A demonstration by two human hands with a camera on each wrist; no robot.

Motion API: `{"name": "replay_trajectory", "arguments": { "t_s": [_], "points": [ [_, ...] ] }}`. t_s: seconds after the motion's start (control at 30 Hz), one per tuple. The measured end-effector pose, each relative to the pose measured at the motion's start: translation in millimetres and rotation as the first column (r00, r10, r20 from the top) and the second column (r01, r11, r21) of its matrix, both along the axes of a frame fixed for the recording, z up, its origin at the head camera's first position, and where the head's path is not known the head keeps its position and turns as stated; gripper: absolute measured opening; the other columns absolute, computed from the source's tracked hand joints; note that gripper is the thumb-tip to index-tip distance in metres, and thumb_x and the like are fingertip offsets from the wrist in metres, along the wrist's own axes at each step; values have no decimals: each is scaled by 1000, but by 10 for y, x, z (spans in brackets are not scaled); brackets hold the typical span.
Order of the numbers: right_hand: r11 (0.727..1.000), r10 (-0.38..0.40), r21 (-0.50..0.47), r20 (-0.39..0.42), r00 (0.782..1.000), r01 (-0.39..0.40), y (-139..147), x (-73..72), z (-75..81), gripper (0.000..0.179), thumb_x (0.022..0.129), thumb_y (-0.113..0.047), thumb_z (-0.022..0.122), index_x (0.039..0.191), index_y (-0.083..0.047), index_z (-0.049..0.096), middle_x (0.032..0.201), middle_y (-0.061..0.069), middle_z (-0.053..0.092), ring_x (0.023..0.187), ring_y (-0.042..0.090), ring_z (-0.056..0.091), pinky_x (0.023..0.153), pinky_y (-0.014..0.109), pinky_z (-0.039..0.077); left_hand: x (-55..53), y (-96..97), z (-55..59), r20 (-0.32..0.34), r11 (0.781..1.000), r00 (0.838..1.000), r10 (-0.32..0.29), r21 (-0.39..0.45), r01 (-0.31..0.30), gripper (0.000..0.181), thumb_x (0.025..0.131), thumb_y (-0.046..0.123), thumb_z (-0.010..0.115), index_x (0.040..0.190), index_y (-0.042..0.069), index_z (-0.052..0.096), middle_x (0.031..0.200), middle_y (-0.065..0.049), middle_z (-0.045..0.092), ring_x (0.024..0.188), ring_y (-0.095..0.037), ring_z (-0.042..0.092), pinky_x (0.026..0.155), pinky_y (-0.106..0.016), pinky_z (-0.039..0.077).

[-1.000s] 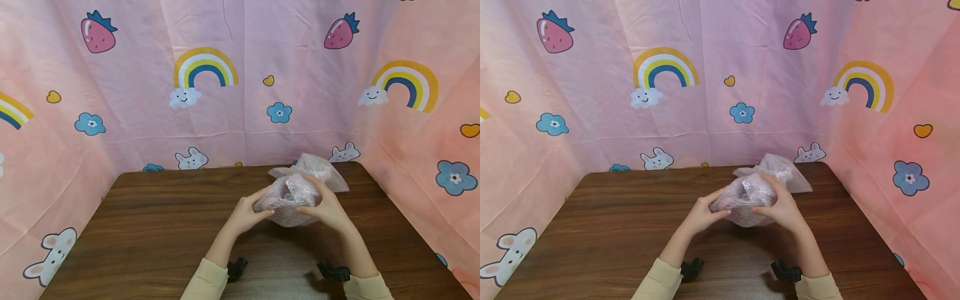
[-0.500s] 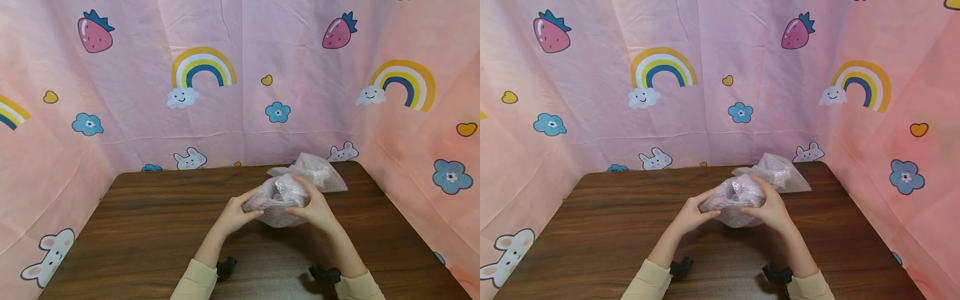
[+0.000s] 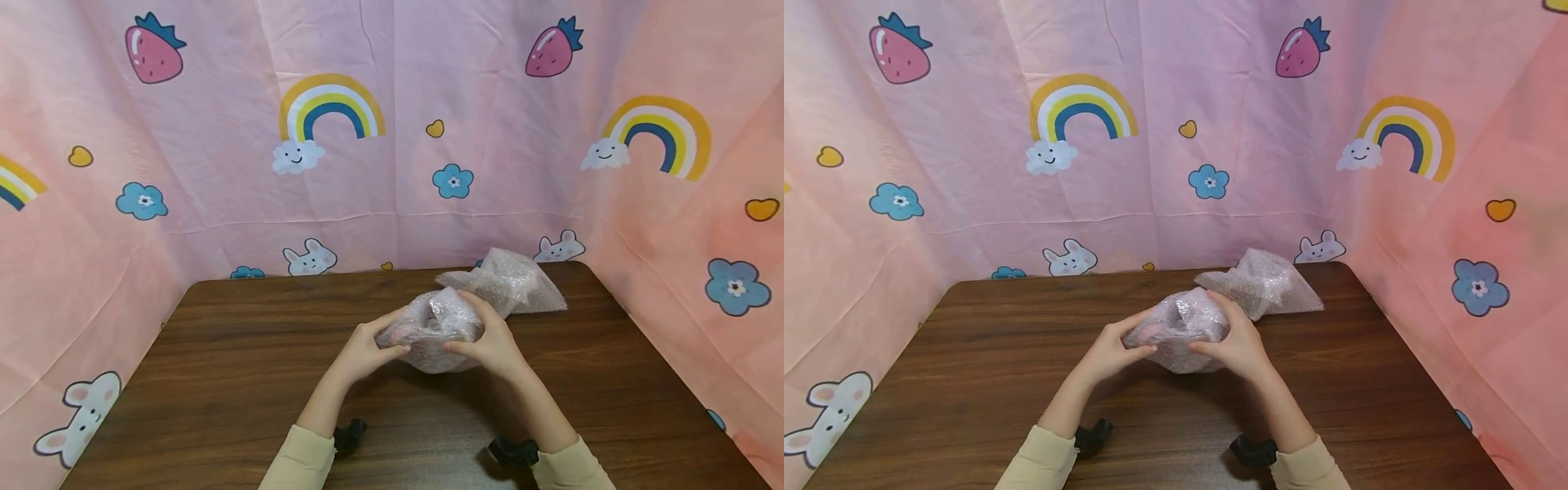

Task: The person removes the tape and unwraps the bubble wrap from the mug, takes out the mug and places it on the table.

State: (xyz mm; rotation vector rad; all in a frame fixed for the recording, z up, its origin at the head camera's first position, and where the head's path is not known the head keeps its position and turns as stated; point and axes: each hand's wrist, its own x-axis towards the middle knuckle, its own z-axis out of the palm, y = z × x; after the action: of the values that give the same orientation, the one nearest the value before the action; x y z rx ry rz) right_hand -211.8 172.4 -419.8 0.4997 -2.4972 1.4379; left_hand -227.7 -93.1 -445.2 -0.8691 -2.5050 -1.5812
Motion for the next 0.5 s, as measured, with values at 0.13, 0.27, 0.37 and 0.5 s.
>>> {"name": "replay_trajectory", "arguments": {
  "t_s": [0.13, 0.27, 0.37, 0.5],
  "points": [
    [1000, 0, 4, 12, 1000, 0, -66, -13, -48, 92, 64, -30, 90, 143, -23, 43, 144, 6, 43, 129, 29, 40, 99, 55, 35, -3, -70, -14, 8, 1000, 1000, -1, -9, 1, 62, 83, 28, 77, 140, 30, 51, 137, 3, 53, 124, -19, 49, 101, -44, 39],
    [1000, 2, 14, 22, 1000, -2, -124, -22, -87, 91, 65, -34, 90, 143, -26, 43, 144, 3, 43, 129, 27, 40, 98, 55, 37, -2, -134, -26, 21, 1000, 1000, 9, -15, -8, 62, 83, 26, 77, 139, 30, 52, 136, 3, 54, 123, -18, 50, 100, -43, 40],
    [1000, 1, 15, 19, 1000, -1, -160, -26, -106, 91, 65, -35, 89, 143, -27, 43, 143, 3, 43, 128, 27, 41, 97, 55, 38, 4, -171, -24, 24, 1000, 1000, 8, -15, -8, 62, 82, 25, 78, 139, 28, 52, 136, 1, 54, 123, -19, 50, 100, -43, 40],
    [1000, -1, 21, 6, 1000, 1, -197, -35, -123, 91, 65, -36, 89, 143, -26, 43, 143, 4, 44, 127, 28, 42, 97, 56, 38, 8, -211, -15, 42, 1000, 999, 10, -15, -9, 62, 82, 26, 78, 139, 28, 53, 135, 1, 54, 123, -19, 50, 101, -44, 39]
  ]
}}
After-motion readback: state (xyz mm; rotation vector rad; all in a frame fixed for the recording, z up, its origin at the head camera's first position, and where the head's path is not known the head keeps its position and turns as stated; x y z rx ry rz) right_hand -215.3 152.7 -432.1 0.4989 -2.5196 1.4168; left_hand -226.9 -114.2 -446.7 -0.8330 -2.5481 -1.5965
